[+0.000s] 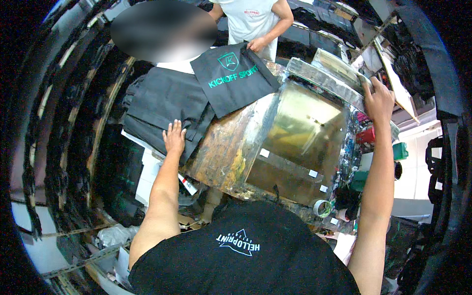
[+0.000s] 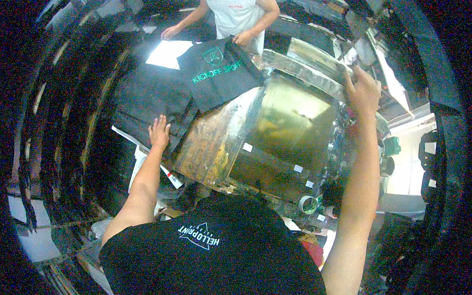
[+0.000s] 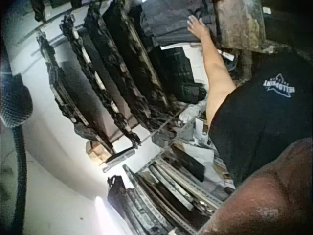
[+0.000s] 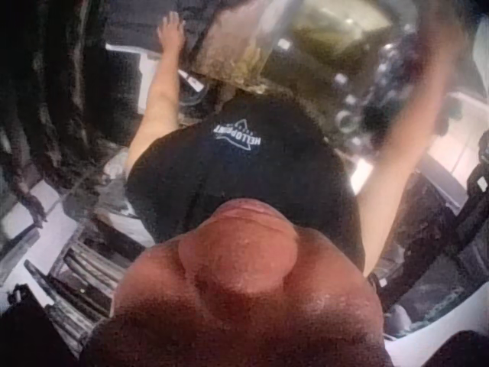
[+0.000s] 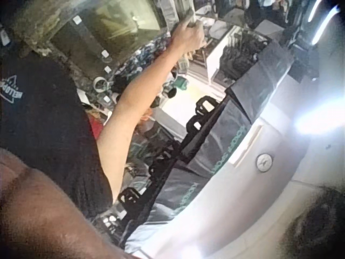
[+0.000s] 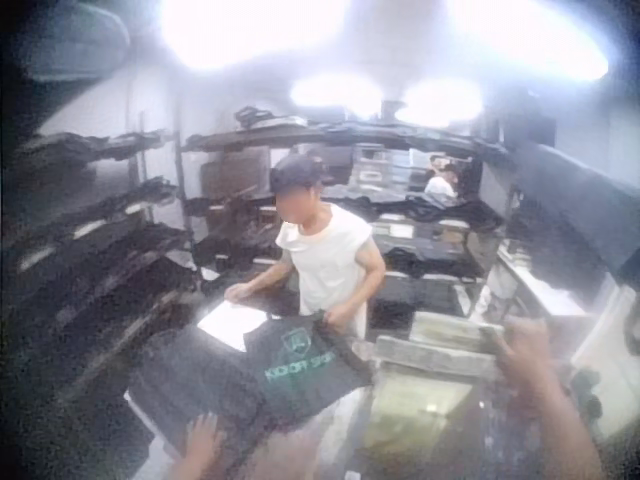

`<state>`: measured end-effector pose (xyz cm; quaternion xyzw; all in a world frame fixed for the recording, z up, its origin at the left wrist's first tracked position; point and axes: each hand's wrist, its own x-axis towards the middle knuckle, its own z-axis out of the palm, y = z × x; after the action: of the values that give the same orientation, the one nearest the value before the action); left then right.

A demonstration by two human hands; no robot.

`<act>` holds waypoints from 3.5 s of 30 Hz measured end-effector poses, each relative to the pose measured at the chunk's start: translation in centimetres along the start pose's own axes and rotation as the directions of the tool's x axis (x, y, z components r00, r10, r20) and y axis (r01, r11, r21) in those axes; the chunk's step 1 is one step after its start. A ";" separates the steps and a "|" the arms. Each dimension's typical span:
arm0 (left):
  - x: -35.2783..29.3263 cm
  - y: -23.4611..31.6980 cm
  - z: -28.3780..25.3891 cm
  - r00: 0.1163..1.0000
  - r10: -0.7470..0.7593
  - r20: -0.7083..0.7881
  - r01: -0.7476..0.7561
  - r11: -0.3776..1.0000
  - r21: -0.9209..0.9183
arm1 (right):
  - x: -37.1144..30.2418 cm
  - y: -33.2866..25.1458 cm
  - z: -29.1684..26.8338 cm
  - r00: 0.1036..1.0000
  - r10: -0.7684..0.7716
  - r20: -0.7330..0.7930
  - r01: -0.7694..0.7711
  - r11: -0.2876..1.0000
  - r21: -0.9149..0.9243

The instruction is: The person screen prints a logo onto black tote bags by placing each bag onto a platform, lowering a screen frame, and pulling a squeegee with green ink across the screen.

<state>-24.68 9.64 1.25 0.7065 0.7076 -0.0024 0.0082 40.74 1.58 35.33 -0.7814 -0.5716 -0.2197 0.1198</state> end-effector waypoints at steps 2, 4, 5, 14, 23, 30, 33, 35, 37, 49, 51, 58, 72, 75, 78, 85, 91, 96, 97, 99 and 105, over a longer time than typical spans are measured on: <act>0.5 -1.1 0.3 0.991 0.004 -0.133 -0.004 1.000 -0.001 | -0.1 -0.6 -0.1 0.999 -0.017 -0.036 0.018 1.000 0.018; 2.9 -0.4 -3.4 0.997 -0.019 0.069 0.028 0.990 -0.139 | -0.8 -0.7 -0.6 0.999 -0.018 -0.051 0.017 1.000 -0.014; 4.0 -2.7 -4.2 0.997 -0.001 0.082 0.018 0.977 -0.214 | -0.5 -0.7 -0.5 0.997 -0.036 -0.067 0.037 0.999 0.017; 4.7 -3.6 -8.9 0.988 0.150 0.040 -0.134 0.954 -0.270 | 0.1 -0.4 0.0 0.991 -0.052 -0.125 0.059 0.997 0.052; 2.2 5.4 -14.7 0.894 0.437 -0.099 -0.448 0.868 -0.216 | 1.9 -0.1 -1.0 0.999 -0.042 -0.009 0.042 0.998 0.041; -4.7 25.3 -10.2 0.787 0.567 -0.245 -0.612 0.662 -0.433 | 2.5 1.2 0.6 0.997 -0.041 -0.068 0.043 0.999 0.030; -7.4 32.5 -4.3 0.699 0.698 -0.153 -0.668 0.562 -0.487 | 2.9 1.2 1.2 0.985 -0.077 -0.156 0.079 0.997 0.007; -8.4 34.9 -1.4 0.499 0.858 -0.123 -0.847 0.452 -0.278 | 2.6 0.4 0.6 0.985 -0.095 -0.142 0.096 0.995 0.000; -8.8 35.6 -0.8 0.441 0.897 0.010 -0.874 0.432 -0.221 | 2.1 0.8 0.5 0.976 -0.120 -0.184 0.119 0.993 -0.017; -13.4 45.9 1.3 0.195 0.981 -0.017 -0.942 0.183 -0.282 | 3.6 0.4 -2.2 0.998 -0.054 -0.031 0.060 0.961 0.269; -14.6 46.1 1.3 0.207 0.977 -0.053 -0.934 0.182 -0.307 | 3.8 0.4 -1.8 0.998 -0.048 -0.031 0.055 0.961 0.271; -15.8 46.8 1.6 0.205 0.976 -0.077 -0.931 0.171 -0.322 | 3.9 0.1 -2.3 1.000 -0.011 -0.002 0.012 0.962 0.275; -13.4 43.8 -7.1 0.611 0.791 -0.016 -0.342 0.245 -0.907 | 2.9 -0.1 -2.2 0.995 -0.039 -0.089 0.058 0.970 0.234; -8.5 39.3 -13.9 0.765 0.590 -0.258 -0.007 -0.393 -0.920 | 0.5 1.3 0.7 0.958 -0.158 -0.238 0.176 0.983 0.060; -6.1 32.8 -21.8 0.783 0.616 -0.085 0.454 -0.660 -0.598 | -5.6 0.1 1.4 0.975 -0.199 0.096 0.186 0.974 0.131; -13.2 28.4 -8.8 0.700 0.518 0.492 0.694 -0.328 -0.641 | -18.0 -1.3 10.3 0.877 -0.204 0.436 0.107 0.966 0.237; -13.4 28.2 -5.5 0.660 0.434 0.613 0.736 -0.213 -0.643 | -18.3 0.3 11.4 0.800 -0.245 0.548 0.107 0.957 0.271; -13.6 29.1 -5.3 0.677 0.429 0.598 0.721 -0.227 -0.654 | -22.5 -1.6 11.6 0.770 -0.184 0.612 0.053 0.973 0.225; -13.5 28.9 -5.1 0.662 0.446 0.602 0.733 -0.216 -0.646 | -24.0 -2.4 11.7 0.825 -0.184 0.534 0.101 0.978 0.181; -13.4 29.1 -4.8 0.649 0.453 0.612 0.740 -0.186 -0.647 | -25.9 -3.1 12.5 0.888 -0.172 0.427 0.146 0.985 0.094; -13.4 28.7 -4.5 0.653 0.447 0.612 0.737 -0.188 -0.649 | -21.3 -2.2 16.0 0.927 -0.212 0.311 0.164 0.971 0.174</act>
<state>4.03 -3.65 6.14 0.2461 0.4565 0.2572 0.8154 36.64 -8.58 10.97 -0.7378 -0.6703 -0.0554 0.0582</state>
